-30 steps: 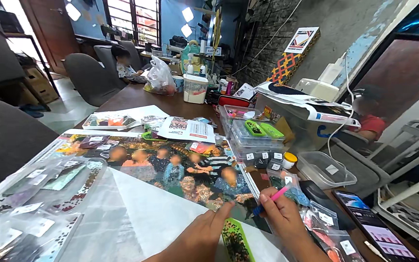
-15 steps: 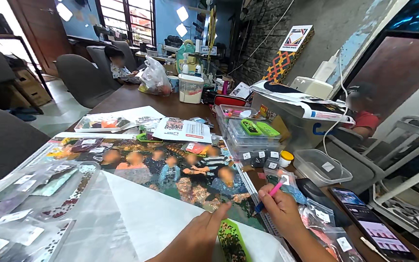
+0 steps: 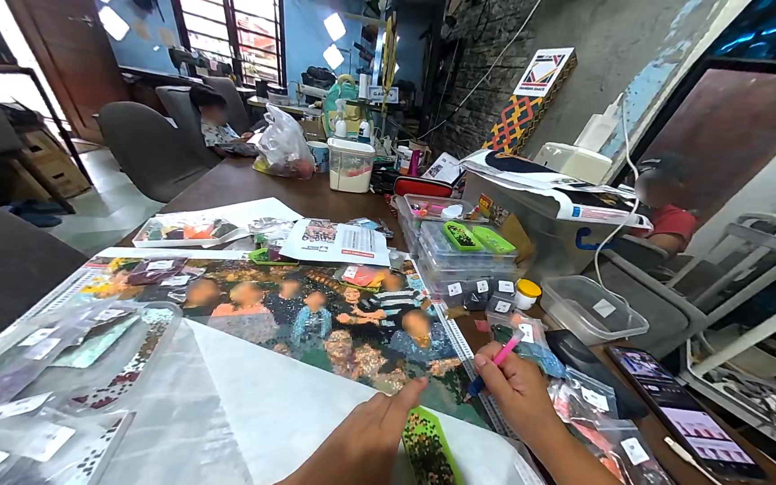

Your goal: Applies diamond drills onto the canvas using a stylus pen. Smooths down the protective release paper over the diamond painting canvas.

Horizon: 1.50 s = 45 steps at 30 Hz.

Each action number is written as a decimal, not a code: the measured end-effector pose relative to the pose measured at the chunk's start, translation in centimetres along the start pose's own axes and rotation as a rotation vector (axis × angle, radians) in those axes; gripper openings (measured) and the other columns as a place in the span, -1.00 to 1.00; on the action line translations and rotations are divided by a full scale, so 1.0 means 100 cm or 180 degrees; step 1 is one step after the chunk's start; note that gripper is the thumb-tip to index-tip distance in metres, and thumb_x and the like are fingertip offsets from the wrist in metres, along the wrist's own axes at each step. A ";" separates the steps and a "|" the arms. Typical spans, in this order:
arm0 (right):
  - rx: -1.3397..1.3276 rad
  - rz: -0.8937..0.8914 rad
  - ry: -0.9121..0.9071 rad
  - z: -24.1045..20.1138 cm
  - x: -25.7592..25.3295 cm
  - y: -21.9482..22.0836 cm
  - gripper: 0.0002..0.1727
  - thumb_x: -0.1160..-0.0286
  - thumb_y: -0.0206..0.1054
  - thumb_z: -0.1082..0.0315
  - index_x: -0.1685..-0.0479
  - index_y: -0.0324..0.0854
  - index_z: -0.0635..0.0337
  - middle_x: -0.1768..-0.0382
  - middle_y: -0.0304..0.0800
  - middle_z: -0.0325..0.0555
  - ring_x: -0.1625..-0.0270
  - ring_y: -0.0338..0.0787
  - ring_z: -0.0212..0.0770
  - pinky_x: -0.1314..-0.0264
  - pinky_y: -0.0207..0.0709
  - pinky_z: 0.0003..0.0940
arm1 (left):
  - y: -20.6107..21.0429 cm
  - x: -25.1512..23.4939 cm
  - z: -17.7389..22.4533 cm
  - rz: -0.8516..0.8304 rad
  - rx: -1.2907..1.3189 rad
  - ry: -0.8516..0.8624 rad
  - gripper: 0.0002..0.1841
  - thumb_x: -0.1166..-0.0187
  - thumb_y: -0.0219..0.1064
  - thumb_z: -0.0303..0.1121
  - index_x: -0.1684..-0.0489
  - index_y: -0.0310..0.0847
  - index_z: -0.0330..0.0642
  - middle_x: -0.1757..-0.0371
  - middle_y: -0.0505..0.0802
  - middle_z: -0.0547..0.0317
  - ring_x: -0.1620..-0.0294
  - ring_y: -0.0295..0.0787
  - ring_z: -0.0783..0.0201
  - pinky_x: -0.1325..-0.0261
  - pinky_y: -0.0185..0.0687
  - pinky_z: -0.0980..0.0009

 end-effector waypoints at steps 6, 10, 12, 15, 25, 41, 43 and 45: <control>0.0016 -0.0026 -0.0022 0.000 0.000 0.001 -0.71 -0.69 0.08 0.27 0.41 0.59 0.13 0.60 0.53 -0.46 0.55 0.50 -0.71 0.48 0.41 -0.76 | -0.001 0.000 0.001 0.0006 -0.0015 0.0010 0.21 -0.08 0.71 0.09 -0.73 0.14 -0.51 -0.32 0.77 -0.31 -0.14 0.79 -0.19 -0.23 0.67 -0.07; 0.0037 -0.0031 -0.0026 0.000 0.000 0.002 -0.70 -0.69 0.09 0.26 0.40 0.59 0.15 0.59 0.54 -0.44 0.55 0.51 -0.71 0.47 0.43 -0.76 | -0.001 0.000 0.000 0.0027 0.0006 0.0019 0.21 -0.07 0.71 0.09 -0.73 0.14 -0.50 -0.31 0.78 -0.30 -0.14 0.79 -0.19 -0.23 0.67 -0.07; 0.0022 -0.0039 0.0001 0.001 0.000 0.002 -0.71 -0.68 0.09 0.26 0.41 0.59 0.14 0.60 0.53 -0.45 0.56 0.50 -0.70 0.47 0.43 -0.75 | 0.000 0.000 0.000 0.0018 0.0014 0.0019 0.20 -0.07 0.71 0.08 -0.72 0.15 -0.50 -0.31 0.77 -0.30 -0.13 0.79 -0.19 -0.22 0.66 -0.08; 0.0038 -0.0043 0.0007 0.001 0.001 0.003 -0.71 -0.68 0.09 0.27 0.40 0.59 0.13 0.60 0.52 -0.46 0.55 0.51 -0.70 0.47 0.42 -0.76 | -0.001 0.001 0.001 0.0005 0.0013 0.0019 0.20 -0.08 0.71 0.08 -0.73 0.15 -0.49 -0.31 0.78 -0.31 -0.15 0.79 -0.20 -0.24 0.67 -0.07; 0.0223 -0.0168 -0.0014 -0.002 0.001 0.006 -0.70 -0.72 0.08 0.20 0.38 0.56 0.11 0.63 0.47 -0.48 0.58 0.46 -0.72 0.49 0.38 -0.77 | 0.001 0.001 -0.001 0.0023 0.0033 0.0037 0.21 -0.07 0.72 0.08 -0.73 0.14 -0.47 -0.34 0.77 -0.29 -0.16 0.79 -0.18 -0.25 0.66 -0.06; -0.0156 -0.0524 -0.0905 -0.055 0.017 0.046 -0.61 -0.87 0.03 0.13 0.26 0.53 0.24 0.53 0.57 -0.19 0.49 0.58 -0.60 0.38 0.49 -0.74 | 0.003 -0.001 -0.001 0.0068 0.0068 0.0078 0.19 -0.04 0.74 0.04 -0.72 0.17 -0.46 -0.29 0.79 -0.28 -0.08 0.80 -0.21 -0.19 0.67 -0.12; -0.0104 -0.0536 -0.0872 -0.053 0.017 0.047 -0.60 -0.86 0.04 0.12 0.26 0.54 0.24 0.55 0.57 -0.20 0.50 0.57 -0.61 0.39 0.48 -0.75 | 0.003 -0.001 -0.001 0.0072 0.0033 0.0085 0.19 -0.05 0.74 0.05 -0.72 0.17 -0.46 -0.29 0.79 -0.28 -0.09 0.80 -0.21 -0.19 0.67 -0.12; -0.0096 -0.0562 -0.0863 -0.053 0.017 0.048 -0.60 -0.86 0.04 0.12 0.26 0.54 0.24 0.56 0.56 -0.20 0.51 0.55 -0.61 0.40 0.46 -0.75 | 0.002 -0.001 -0.001 0.0084 0.0003 0.0098 0.19 -0.04 0.74 0.05 -0.71 0.18 -0.46 -0.28 0.79 -0.28 -0.08 0.80 -0.20 -0.18 0.68 -0.10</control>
Point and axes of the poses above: each hand's wrist, its own x-axis away from the middle knuckle, its own y-axis out of the palm, z = x × y, the point moved 10 cm from there along -x, towards the middle knuckle
